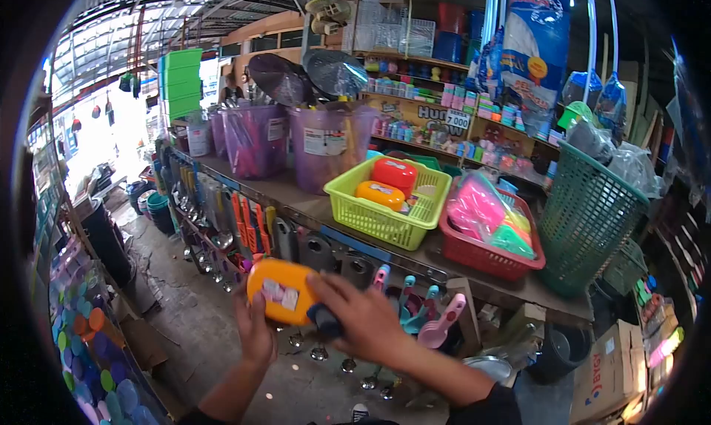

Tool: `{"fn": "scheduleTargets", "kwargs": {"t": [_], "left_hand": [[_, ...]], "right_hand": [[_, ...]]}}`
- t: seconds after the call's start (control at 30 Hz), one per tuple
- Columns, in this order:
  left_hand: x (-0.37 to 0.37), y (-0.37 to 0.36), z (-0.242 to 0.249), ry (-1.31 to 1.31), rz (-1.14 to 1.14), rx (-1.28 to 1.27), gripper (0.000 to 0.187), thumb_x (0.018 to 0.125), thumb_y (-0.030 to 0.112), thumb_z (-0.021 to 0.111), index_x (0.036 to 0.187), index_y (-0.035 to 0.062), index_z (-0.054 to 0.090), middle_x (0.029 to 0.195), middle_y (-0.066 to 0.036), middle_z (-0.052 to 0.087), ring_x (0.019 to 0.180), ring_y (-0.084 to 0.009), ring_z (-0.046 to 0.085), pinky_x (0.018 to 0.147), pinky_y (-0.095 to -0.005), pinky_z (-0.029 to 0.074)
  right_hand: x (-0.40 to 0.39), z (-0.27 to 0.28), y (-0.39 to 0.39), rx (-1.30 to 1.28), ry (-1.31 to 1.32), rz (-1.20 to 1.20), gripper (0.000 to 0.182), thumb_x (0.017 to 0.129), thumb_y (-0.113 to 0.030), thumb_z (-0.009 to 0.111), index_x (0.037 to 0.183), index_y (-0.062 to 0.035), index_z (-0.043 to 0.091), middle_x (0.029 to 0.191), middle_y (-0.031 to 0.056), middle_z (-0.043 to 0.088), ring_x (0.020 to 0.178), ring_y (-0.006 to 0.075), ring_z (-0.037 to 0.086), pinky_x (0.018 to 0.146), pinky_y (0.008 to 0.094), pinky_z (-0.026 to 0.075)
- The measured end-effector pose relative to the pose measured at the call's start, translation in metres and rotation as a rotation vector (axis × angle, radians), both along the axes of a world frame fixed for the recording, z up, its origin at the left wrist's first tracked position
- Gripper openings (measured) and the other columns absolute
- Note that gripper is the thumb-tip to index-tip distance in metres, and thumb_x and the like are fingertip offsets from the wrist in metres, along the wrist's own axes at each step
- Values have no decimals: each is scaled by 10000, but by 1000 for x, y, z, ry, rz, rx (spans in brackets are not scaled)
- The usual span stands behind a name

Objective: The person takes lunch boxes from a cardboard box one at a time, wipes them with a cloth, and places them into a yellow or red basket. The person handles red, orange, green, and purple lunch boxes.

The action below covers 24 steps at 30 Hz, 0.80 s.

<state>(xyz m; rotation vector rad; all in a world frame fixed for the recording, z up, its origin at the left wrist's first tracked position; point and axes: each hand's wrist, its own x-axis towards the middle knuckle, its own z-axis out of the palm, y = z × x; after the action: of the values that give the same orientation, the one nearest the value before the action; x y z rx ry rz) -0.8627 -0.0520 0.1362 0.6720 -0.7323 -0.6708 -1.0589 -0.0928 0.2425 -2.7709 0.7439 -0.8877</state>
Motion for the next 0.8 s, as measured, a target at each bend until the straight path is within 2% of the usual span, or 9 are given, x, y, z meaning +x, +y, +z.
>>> {"fn": "scheduleTargets", "kwargs": {"t": [0.03, 0.1, 0.2, 0.3, 0.43, 0.5, 0.57, 0.7, 0.8], "left_hand": [[-5, -12, 20, 13, -22, -18, 383, 1040, 224, 502, 1365, 90, 351, 1252, -123, 534, 1179, -171, 531, 978, -314, 475], [-6, -50, 44, -67, -60, -27, 431, 1038, 339, 489, 1375, 119, 335, 1260, -96, 536, 1083, -216, 612, 860, -388, 547], [-21, -80, 104, -47, -196, 36, 461, 1030, 401, 488, 1361, 113, 344, 1209, -75, 565, 967, -200, 645, 777, -352, 556], [-25, -127, 139, 11, -274, 19, 559, 1004, 425, 533, 1373, 84, 287, 1181, -150, 586, 817, -229, 689, 654, -313, 581], [-29, -186, 165, -82, -319, 81, 495, 1015, 451, 480, 1334, 78, 412, 1167, -122, 603, 924, -213, 658, 750, -343, 537], [-23, -215, 174, -124, -381, 78, 484, 1017, 453, 461, 1310, 67, 474, 1172, -108, 605, 970, -204, 639, 792, -363, 515], [-13, -244, 177, -366, -397, 231, 425, 1018, 414, 452, 1307, 118, 548, 1212, -38, 601, 1094, -173, 562, 950, -348, 419], [-4, -282, 181, -611, -524, 455, 456, 1011, 450, 437, 1311, 127, 553, 1216, -31, 619, 1087, -156, 565, 942, -335, 415], [-17, -279, 177, -627, -521, 456, 509, 996, 489, 442, 1331, 118, 538, 1241, -45, 619, 1090, -181, 572, 982, -346, 414]], "right_hand": [[-5, 13, -8, -96, 37, -35, 887, 642, -338, 880, 1394, -78, 488, 1349, 170, 562, 1174, 356, 594, 986, 400, 485], [-14, 35, -39, -135, -51, 21, 872, 647, -334, 885, 1382, -76, 494, 1328, 179, 577, 1192, 353, 588, 988, 413, 485], [-18, 80, -65, -170, -87, -72, 798, 704, -345, 867, 1363, -80, 504, 1329, 186, 579, 1196, 343, 592, 1009, 412, 475], [-16, 116, -98, -158, -116, -171, 789, 698, -378, 866, 1344, -73, 530, 1220, 184, 645, 1111, 334, 644, 953, 384, 504], [-18, 134, -166, -37, -145, -202, 782, 678, -401, 874, 1309, -66, 556, 1126, 162, 683, 1033, 287, 676, 917, 374, 517], [-20, 135, -197, 68, -110, -367, 764, 660, -436, 878, 1253, -50, 592, 1090, 142, 692, 995, 230, 679, 890, 363, 525], [-22, 130, -216, 170, -141, -371, 739, 653, -464, 876, 1197, -34, 620, 1086, 137, 692, 974, 213, 678, 869, 348, 530], [-32, 114, -254, 338, -108, -451, 665, 698, -394, 866, 1191, -26, 613, 1065, 114, 692, 943, 200, 669, 848, 332, 527], [-32, 99, -283, 376, -13, -438, 625, 728, -339, 856, 1208, -29, 602, 1070, 108, 691, 929, 192, 664, 835, 328, 524]]}}
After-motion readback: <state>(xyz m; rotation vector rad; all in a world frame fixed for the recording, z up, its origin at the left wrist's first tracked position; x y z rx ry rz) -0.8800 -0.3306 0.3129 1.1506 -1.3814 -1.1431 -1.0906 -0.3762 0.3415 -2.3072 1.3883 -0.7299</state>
